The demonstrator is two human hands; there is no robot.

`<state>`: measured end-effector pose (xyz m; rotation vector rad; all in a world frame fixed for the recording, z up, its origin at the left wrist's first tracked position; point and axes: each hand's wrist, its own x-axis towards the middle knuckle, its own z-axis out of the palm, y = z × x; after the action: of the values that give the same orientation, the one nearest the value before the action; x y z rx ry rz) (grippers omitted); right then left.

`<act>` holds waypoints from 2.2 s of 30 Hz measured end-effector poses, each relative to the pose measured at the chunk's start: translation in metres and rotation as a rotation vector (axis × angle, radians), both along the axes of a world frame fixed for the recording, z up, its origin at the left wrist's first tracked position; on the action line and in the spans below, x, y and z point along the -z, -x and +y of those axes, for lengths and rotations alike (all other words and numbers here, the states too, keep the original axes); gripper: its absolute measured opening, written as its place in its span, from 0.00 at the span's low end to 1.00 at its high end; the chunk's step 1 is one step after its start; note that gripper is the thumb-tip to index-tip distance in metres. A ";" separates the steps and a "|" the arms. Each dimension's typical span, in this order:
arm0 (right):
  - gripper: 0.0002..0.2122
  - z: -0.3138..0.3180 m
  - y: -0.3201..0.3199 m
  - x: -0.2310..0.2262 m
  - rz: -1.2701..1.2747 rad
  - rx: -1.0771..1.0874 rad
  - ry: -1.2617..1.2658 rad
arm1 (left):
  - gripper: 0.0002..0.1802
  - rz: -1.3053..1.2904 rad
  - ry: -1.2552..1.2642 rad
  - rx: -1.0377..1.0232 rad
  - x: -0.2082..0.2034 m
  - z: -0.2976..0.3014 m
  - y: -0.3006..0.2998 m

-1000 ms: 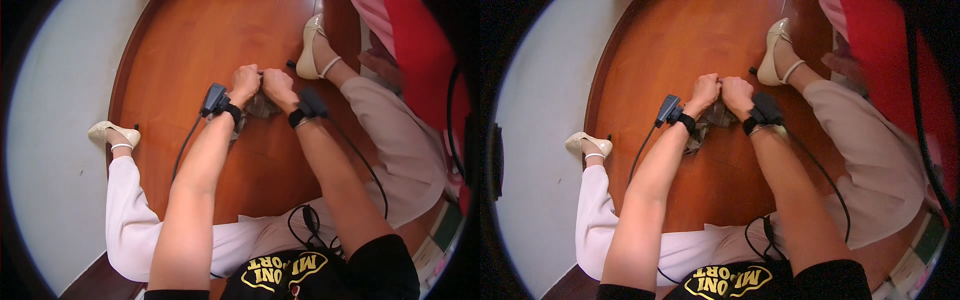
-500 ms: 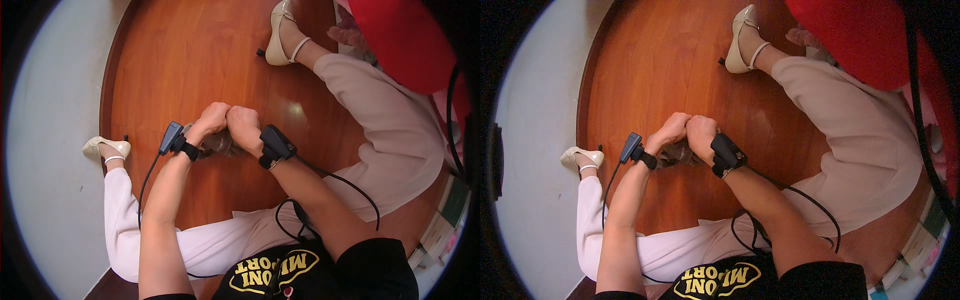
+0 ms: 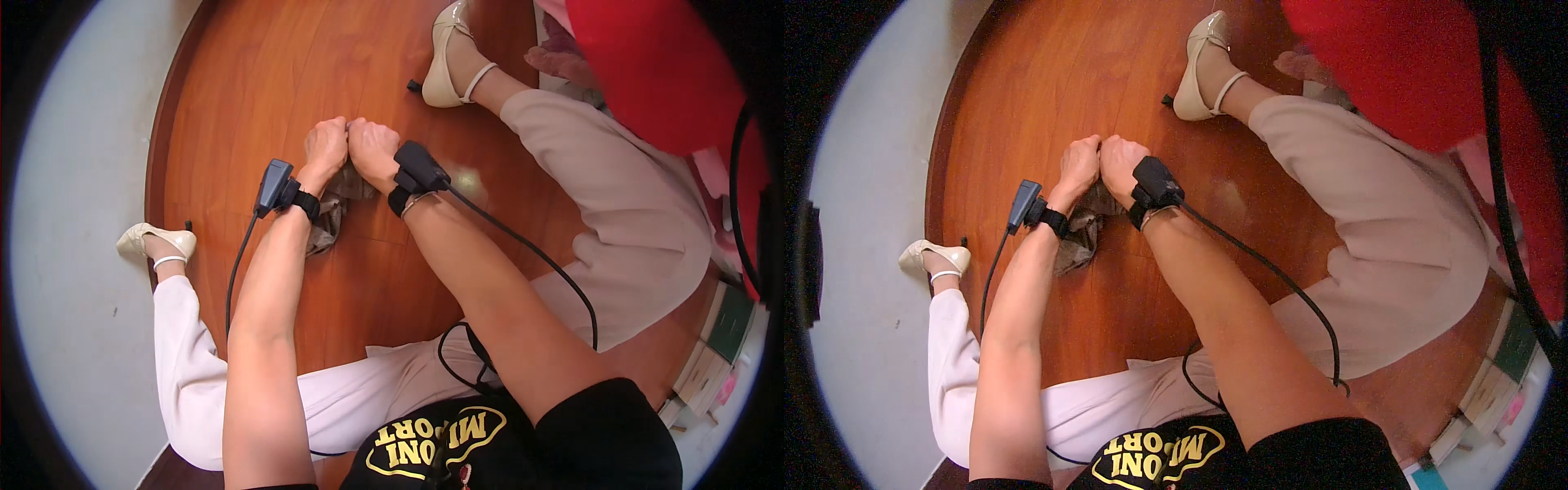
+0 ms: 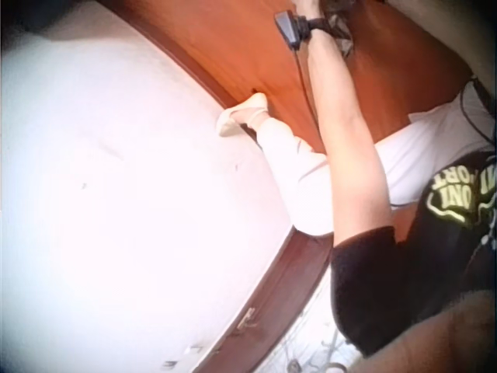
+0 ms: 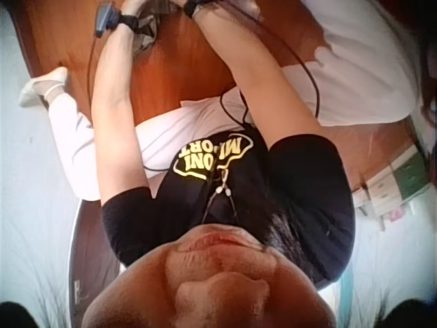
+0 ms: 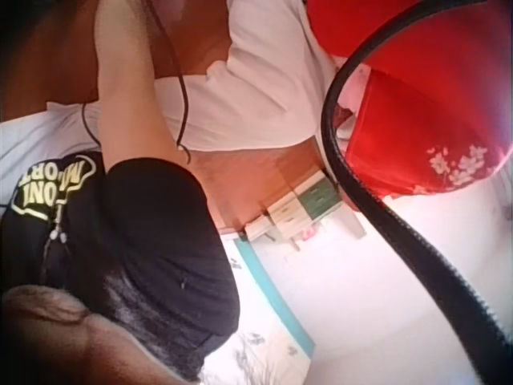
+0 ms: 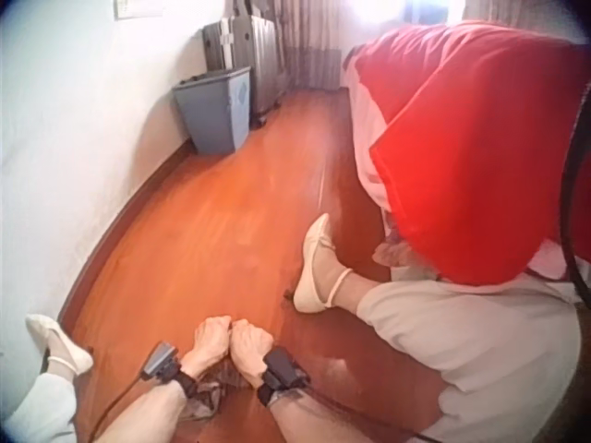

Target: Cleaning a wooden floor using a damp cloth by scrubbing the surface.

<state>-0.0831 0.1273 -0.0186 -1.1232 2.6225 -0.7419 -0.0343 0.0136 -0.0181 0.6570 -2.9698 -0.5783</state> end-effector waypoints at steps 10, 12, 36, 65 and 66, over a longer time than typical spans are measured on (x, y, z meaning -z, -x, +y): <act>0.10 0.144 -0.020 -0.011 0.011 0.033 -0.514 | 0.10 -0.217 -0.264 0.387 0.007 0.133 -0.003; 0.11 0.166 -0.007 -0.027 -0.125 0.196 -0.609 | 0.09 -0.101 -0.300 0.359 0.010 0.172 0.007; 0.05 0.122 -0.089 -0.008 -0.130 -0.137 -0.428 | 0.12 -0.509 -0.389 0.595 -0.007 0.076 -0.036; 0.10 0.164 0.014 -0.024 -0.226 0.312 -0.579 | 0.09 -0.080 -0.320 0.348 0.006 0.167 0.002; 0.10 0.169 0.029 -0.022 -0.217 0.318 -0.585 | 0.09 -0.070 -0.326 0.352 0.005 0.173 0.019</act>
<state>-0.1124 0.2963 0.0039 -0.4446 2.5866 -0.1004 -0.0537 0.1868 -0.0231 0.1614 -3.1048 -1.1007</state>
